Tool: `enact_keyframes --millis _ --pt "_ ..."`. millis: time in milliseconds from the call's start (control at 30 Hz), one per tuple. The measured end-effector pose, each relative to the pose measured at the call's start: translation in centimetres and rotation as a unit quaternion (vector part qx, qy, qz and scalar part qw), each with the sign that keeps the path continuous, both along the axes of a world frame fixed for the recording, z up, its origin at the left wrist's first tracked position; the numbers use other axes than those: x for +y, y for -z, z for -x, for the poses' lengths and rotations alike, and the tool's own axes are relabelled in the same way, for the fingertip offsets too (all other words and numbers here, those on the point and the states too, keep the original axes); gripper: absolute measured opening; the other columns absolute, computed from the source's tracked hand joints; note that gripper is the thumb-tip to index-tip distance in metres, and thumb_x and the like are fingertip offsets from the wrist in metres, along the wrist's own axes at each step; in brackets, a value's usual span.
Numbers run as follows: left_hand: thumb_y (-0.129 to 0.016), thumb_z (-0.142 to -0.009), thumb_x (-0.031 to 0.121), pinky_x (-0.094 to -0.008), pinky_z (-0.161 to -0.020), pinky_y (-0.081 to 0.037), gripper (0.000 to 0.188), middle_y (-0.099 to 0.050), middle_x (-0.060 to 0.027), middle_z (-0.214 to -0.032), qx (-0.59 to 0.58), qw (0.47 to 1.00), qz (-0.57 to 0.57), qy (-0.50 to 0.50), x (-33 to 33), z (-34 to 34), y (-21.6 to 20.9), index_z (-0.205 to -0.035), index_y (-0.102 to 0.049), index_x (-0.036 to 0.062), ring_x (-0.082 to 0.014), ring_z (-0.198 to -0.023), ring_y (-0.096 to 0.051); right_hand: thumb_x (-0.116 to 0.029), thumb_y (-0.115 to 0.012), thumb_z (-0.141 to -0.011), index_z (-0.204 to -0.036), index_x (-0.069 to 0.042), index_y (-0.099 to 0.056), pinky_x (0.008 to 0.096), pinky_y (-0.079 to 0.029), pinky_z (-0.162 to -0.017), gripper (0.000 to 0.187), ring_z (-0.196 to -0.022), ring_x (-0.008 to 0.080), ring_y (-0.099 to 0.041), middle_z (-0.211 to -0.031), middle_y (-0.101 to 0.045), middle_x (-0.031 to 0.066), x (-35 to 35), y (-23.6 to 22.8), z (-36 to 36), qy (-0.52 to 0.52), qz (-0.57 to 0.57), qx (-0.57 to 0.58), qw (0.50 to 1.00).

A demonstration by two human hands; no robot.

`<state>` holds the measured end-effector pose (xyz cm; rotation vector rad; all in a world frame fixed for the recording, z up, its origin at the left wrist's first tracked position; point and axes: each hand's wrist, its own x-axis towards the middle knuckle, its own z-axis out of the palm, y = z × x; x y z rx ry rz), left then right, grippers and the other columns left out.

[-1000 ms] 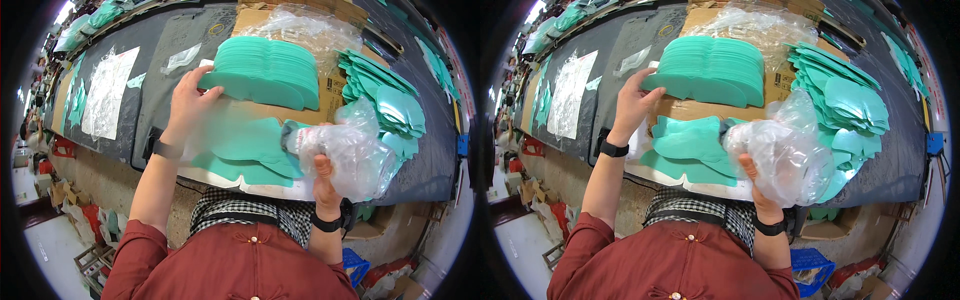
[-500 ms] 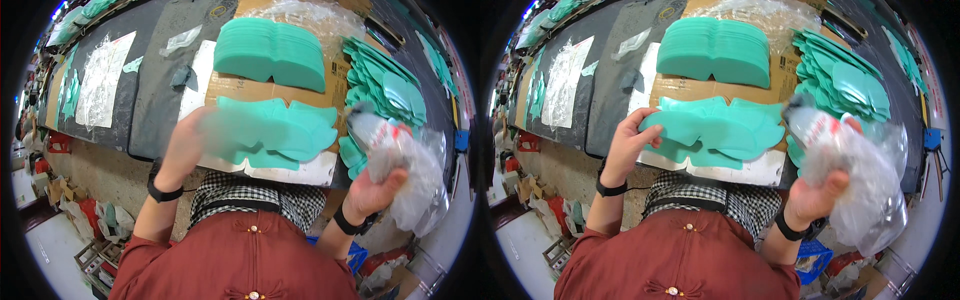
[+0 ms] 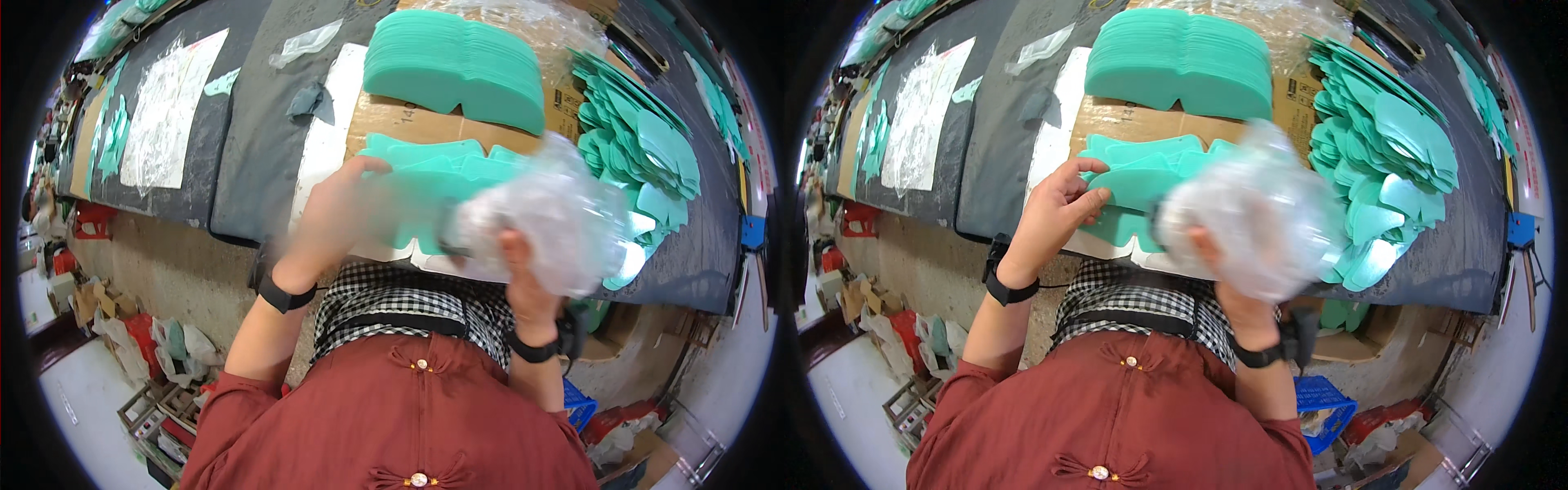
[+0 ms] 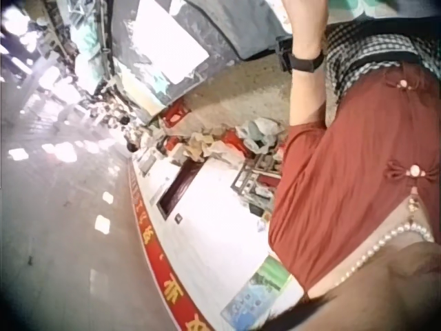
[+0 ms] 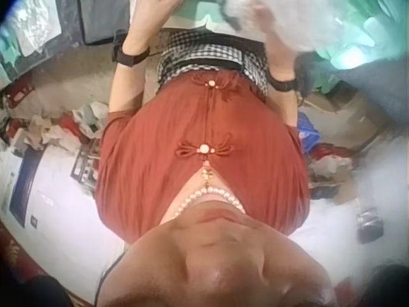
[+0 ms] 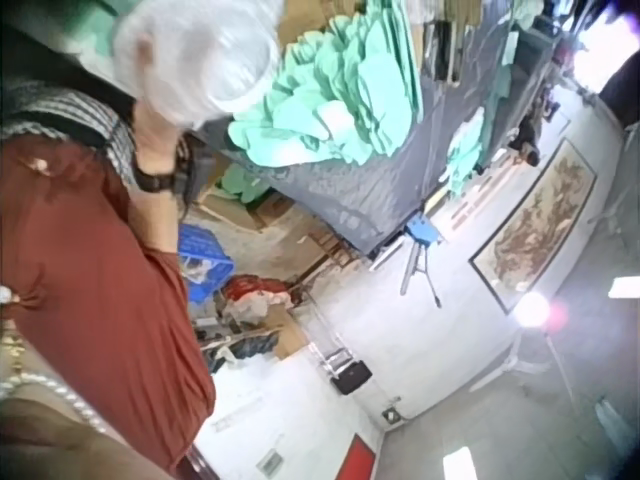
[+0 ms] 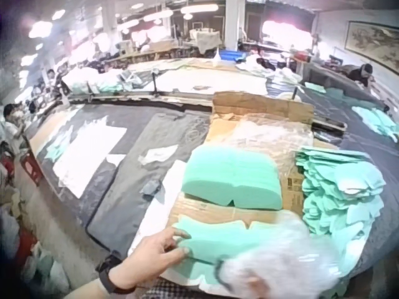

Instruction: Sorting and stacking green shoe component cutouts on a factory work table.

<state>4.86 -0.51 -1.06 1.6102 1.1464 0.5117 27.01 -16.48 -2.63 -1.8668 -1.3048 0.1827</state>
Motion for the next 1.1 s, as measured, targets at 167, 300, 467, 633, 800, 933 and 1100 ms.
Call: enact_keyframes --millis 167,300,467,633,800,933,1100 --pt "-0.068 -0.09 0.015 -0.0242 -0.06 -0.045 0.024 -0.063 -0.0013 -0.072 0.018 1.0 0.022 0.003 0.2 -0.1 -0.2 -0.108 -0.058 0.0031 -0.0074 -0.065 -0.057 -0.028 -0.064 -0.098 -0.133 0.0 -0.056 0.0422 -0.047 -0.104 0.045 -0.119 0.0226 -0.06 -0.132 -0.06 0.0115 -1.1 -6.0 -2.4 -0.009 -0.223 0.474 0.852" --pt "-0.068 -0.09 0.014 -0.0237 -0.06 -0.045 0.021 -0.063 -0.0004 -0.072 0.05 0.999 0.003 0.005 -0.1 -0.2 -0.1 -0.103 -0.056 0.003 -0.0072 -0.065 -0.057 -0.033 -0.073 -0.092 -0.122 -0.002 -0.064 0.0417 -0.049 -0.1 0.044 -0.118 0.0235 -0.059 -0.127 -0.061 0.0119 1.2 -2.8 -1.2 0.096 0.048 -0.415 0.904" --pt "-0.066 -0.091 0.012 -0.0238 -0.067 -0.046 0.019 -0.065 -0.0013 -0.077 -0.036 0.995 0.091 0.004 0.4 1.2 0.5 -0.105 -0.057 0.0023 -0.0082 -0.071 -0.058 -0.021 -0.075 -0.09 -0.121 -0.002 -0.064 0.0401 -0.047 -0.098 0.038 -0.112 0.0251 -0.058 -0.125 -0.062 0.0117 1.5 -3.7 -2.9 0.121 -0.097 0.074 0.985" --pt "-0.063 -0.093 0.012 -0.0264 -0.08 -0.049 0.026 -0.07 -0.005 -0.096 -0.132 0.966 0.22 0.026 0.7 1.3 -0.5 -0.115 -0.059 -0.0013 -0.0116 -0.088 -0.063 -0.016 -0.067 -0.09 -0.134 -0.004 -0.055 0.0487 -0.049 -0.096 0.048 -0.112 0.0354 -0.059 -0.127 -0.06 0.0181 -0.2 1.1 -1.0 0.024 -0.016 -0.359 0.933" --pt "-0.062 -0.094 0.015 -0.0313 -0.088 -0.052 0.038 -0.069 -0.0088 -0.11 -0.104 0.982 0.155 0.033 0.6 1.9 0.6 -0.128 -0.058 -0.0024 -0.0169 -0.1 -0.066 -0.018 -0.067 -0.09 -0.13 -0.003 -0.057 0.0522 -0.049 -0.095 0.044 -0.106 0.0378 -0.061 -0.121 -0.061 0.0186 3.2 -1.6 2.2 0.0 -0.008 -0.373 0.928" --pt "-0.061 -0.092 0.009 -0.0283 -0.082 -0.053 0.022 -0.069 -0.0042 -0.094 -0.093 0.973 0.211 0.011 0.3 1.6 0.0 -0.112 -0.061 0.0001 -0.0134 -0.085 -0.067 -0.016 -0.081 -0.084 -0.122 0.002 -0.062 0.0406 -0.049 -0.098 0.046 -0.108 0.0269 -0.062 -0.121 -0.064 0.0151 2.8 -5.6 -3.7 0.118 -0.12 0.105 0.98" --pt "-0.057 -0.094 0.007 -0.0288 -0.083 -0.054 0.021 -0.068 -0.0049 -0.097 -0.108 0.962 0.249 -0.004 0.8 1.9 0.2 -0.113 -0.062 -0.0004 -0.0142 -0.085 -0.067 -0.015 -0.077 -0.089 -0.124 0.001 -0.061 0.035 -0.045 -0.098 0.042 -0.112 0.0204 -0.056 -0.128 -0.059 0.0095 -0.3 -4.3 -5.2 0.147 -0.241 0.129 0.951"
